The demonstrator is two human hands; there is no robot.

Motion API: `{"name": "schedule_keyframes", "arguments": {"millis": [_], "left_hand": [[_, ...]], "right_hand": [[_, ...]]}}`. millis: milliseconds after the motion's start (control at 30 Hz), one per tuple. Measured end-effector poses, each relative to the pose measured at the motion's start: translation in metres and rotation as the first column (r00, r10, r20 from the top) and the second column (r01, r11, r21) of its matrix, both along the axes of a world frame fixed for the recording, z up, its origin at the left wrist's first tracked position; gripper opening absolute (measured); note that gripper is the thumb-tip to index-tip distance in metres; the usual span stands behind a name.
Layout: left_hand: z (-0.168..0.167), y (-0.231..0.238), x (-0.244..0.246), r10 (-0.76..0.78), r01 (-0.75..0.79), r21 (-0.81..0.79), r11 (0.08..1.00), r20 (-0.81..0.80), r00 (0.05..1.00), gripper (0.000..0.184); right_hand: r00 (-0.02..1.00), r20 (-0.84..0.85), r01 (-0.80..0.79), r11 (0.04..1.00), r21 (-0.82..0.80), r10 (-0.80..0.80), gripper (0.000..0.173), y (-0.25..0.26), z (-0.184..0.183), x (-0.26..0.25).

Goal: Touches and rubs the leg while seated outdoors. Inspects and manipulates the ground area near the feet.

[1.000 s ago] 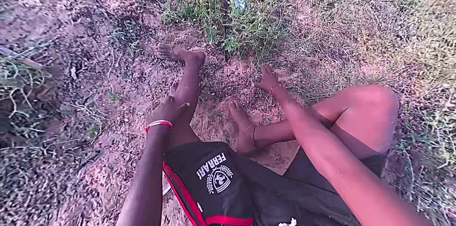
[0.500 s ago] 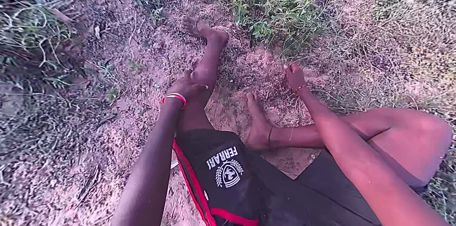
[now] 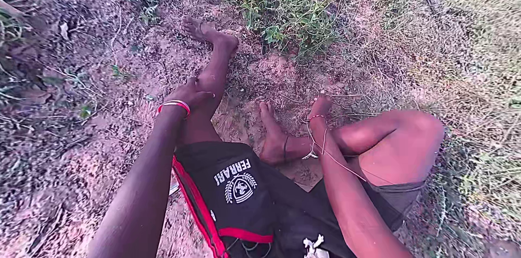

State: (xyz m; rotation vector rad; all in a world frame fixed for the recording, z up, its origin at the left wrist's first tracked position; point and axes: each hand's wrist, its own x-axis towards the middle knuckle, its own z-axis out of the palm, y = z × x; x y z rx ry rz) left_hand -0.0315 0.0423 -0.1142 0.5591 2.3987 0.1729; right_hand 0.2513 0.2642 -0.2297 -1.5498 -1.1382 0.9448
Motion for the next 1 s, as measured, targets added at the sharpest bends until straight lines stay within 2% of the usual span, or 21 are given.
{"name": "schedule_keyframes", "arguments": {"millis": [33,67,167,233,300,367,467,567,600,633,700,800,867,900,933,1000], "left_hand": [[-0.011,-0.005,-0.002,-0.029,0.031,0.039,0.999,-0.062,0.998,0.076],[-0.012,-0.008,-0.001,-0.052,0.056,0.041,0.998,-0.103,0.993,0.076],[-0.005,-0.017,0.008,-0.057,0.062,0.026,0.998,-0.145,0.988,0.072],[-0.009,-0.022,0.008,-0.044,0.052,0.041,0.998,-0.182,0.982,0.069],[-0.011,-0.022,0.009,-0.028,0.039,0.048,0.998,-0.217,0.976,0.065],[-0.012,-0.022,0.009,-0.026,0.036,0.042,0.998,-0.225,0.974,0.065],[-0.014,-0.022,0.009,-0.038,0.049,0.040,0.998,-0.226,0.973,0.064],[-0.010,-0.024,0.011,-0.045,0.053,0.034,0.998,-0.221,0.974,0.063],[-0.008,-0.023,0.012,-0.050,0.057,0.025,0.998,-0.222,0.974,0.062],[-0.007,-0.022,0.012,-0.058,0.062,0.011,0.998,-0.225,0.973,0.062],[-0.007,-0.020,0.012,-0.070,0.070,-0.010,0.998,-0.224,0.972,0.062],[-0.009,-0.019,0.009,-0.084,0.082,-0.018,0.996,-0.227,0.970,0.063],[-0.010,-0.020,0.008,-0.082,0.079,-0.022,0.997,-0.229,0.970,0.063],[-0.010,-0.021,0.007,-0.082,0.079,-0.019,0.997,-0.229,0.970,0.063],[-0.010,-0.021,0.007,-0.084,0.083,-0.016,0.996,-0.229,0.970,0.063],[-0.010,-0.021,0.008,-0.089,0.087,-0.021,0.996,-0.234,0.968,0.063]], "right_hand": [[0.994,-0.075,-0.095,0.983,-0.158,0.084,0.030,0.005,0.031,0.005],[0.985,-0.133,-0.134,0.972,-0.192,0.109,0.028,0.017,0.053,0.003],[0.950,-0.197,-0.262,0.961,-0.087,0.241,0.030,0.056,0.097,-0.002],[0.916,-0.092,-0.399,0.912,-0.089,0.392,0.036,0.080,0.120,-0.002],[0.824,0.108,-0.538,0.829,-0.156,0.556,0.042,0.099,0.128,-0.001],[0.614,0.345,-0.632,0.704,-0.324,0.709,0.049,0.106,0.117,0.001],[0.206,0.470,-0.593,0.492,-0.637,0.858,0.071,0.092,0.085,0.005],[0.017,0.422,-0.470,0.380,-0.796,0.906,0.105,0.047,0.054,0.005],[-0.019,0.432,-0.443,0.380,-0.812,0.901,0.117,0.029,0.050,0.003],[-0.037,0.465,-0.429,0.406,-0.807,0.885,0.126,0.016,0.045,0.001],[-0.017,0.524,-0.436,0.466,-0.770,0.852,0.125,-0.002,0.038,-0.002],[0.025,0.566,-0.473,0.508,-0.720,0.824,0.093,-0.015,0.042,-0.005],[0.078,0.537,-0.496,0.500,-0.710,0.840,0.077,-0.017,0.050,-0.007],[0.139,0.506,-0.524,0.497,-0.692,0.851,0.074,-0.016,0.056,-0.004],[0.246,0.455,-0.570,0.507,-0.647,0.856,0.072,-0.017,0.066,0.001],[0.435,0.305,-0.612,0.526,-0.590,0.847,0.081,-0.017,0.097,0.014]]}}
